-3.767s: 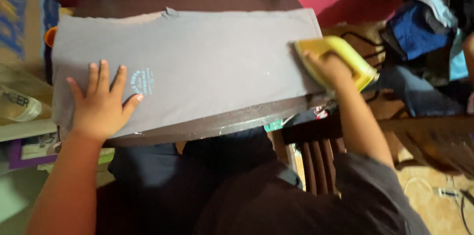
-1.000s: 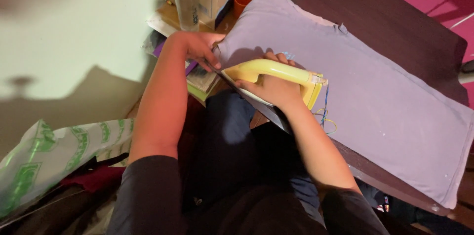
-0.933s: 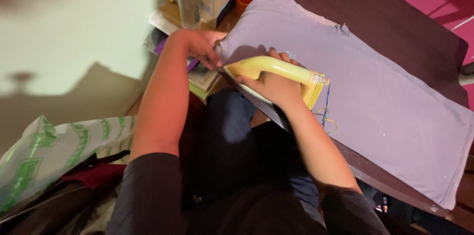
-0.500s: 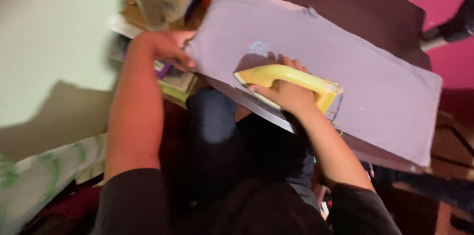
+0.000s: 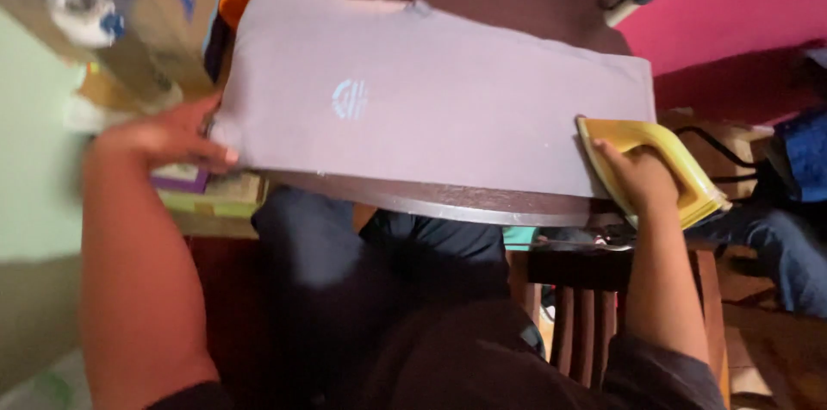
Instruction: The person irons a purple garment by hand using a yellow iron on a wooden board, smoothing the fabric and moving the iron over various sections.
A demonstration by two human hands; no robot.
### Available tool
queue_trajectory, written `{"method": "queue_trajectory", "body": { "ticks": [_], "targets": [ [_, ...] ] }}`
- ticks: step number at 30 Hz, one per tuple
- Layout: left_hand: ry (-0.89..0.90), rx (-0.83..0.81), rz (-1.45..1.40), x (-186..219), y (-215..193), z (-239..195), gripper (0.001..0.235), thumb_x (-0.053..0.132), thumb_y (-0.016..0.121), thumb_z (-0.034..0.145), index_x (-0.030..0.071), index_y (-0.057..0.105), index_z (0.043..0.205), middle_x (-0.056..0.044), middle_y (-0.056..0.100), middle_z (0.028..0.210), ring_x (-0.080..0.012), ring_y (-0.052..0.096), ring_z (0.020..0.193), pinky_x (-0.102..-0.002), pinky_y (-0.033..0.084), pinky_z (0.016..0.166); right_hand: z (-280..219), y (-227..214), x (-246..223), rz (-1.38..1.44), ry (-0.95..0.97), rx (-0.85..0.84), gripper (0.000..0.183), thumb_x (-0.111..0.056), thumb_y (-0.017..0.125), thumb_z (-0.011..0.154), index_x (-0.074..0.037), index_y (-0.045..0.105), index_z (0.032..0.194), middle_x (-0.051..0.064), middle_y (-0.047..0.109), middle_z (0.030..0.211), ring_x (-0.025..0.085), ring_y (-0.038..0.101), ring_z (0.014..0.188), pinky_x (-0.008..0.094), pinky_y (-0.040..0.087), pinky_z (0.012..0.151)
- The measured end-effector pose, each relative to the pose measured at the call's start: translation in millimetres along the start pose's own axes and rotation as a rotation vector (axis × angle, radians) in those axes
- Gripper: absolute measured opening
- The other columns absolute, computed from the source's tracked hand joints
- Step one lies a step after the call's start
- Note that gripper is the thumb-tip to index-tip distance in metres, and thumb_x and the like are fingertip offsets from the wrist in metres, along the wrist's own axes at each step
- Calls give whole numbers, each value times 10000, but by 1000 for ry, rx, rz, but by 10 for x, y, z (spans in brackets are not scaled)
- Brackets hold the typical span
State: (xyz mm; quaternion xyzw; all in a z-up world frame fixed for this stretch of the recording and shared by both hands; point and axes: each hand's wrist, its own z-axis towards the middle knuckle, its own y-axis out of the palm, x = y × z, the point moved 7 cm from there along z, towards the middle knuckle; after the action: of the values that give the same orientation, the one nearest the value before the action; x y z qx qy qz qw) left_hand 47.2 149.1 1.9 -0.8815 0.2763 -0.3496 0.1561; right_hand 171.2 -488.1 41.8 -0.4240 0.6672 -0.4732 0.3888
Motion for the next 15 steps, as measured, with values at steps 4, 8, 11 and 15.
{"method": "queue_trajectory", "body": {
  "ticks": [4, 8, 11, 15],
  "targets": [
    [132, -109, -434, -94, 125, 193, 819, -126, 664, 796, 115, 446, 1547, -181, 625, 1372, -325, 610, 1160, -467, 528, 946, 234, -57, 380, 71, 93, 48, 1030, -837, 466, 889, 84, 634, 1320, 312, 671, 1264, 512, 595, 1212, 535, 417, 998],
    [90, -96, -388, 59, 163, -13, 816, -125, 631, 842, 156, 426, 1579, -211, 646, 1317, -361, 631, 1117, -464, 522, 1006, 268, -33, 446, 62, 95, 66, 1019, -849, 463, 901, 60, 652, 1321, 294, 671, 1279, 506, 581, 1240, 526, 393, 1033],
    [42, -28, -198, -45, 125, 46, 808, -27, 648, 853, 193, 397, 1589, -98, 608, 1476, -298, 597, 1294, -446, 457, 1090, 338, 20, 440, 118, -35, 118, 906, -785, 514, 946, 29, 676, 1308, 287, 678, 1262, 489, 588, 1229, 520, 404, 1021],
    [229, -33, -89, -228, 52, 503, 1029, 149, 768, 669, 165, 358, 1612, -119, 600, 1479, -289, 595, 1276, -439, 488, 1039, 199, -28, 305, 139, -31, 56, 856, -728, 535, 918, -16, 627, 1385, 237, 639, 1367, 448, 582, 1270, 502, 407, 1058]
  ]
}}
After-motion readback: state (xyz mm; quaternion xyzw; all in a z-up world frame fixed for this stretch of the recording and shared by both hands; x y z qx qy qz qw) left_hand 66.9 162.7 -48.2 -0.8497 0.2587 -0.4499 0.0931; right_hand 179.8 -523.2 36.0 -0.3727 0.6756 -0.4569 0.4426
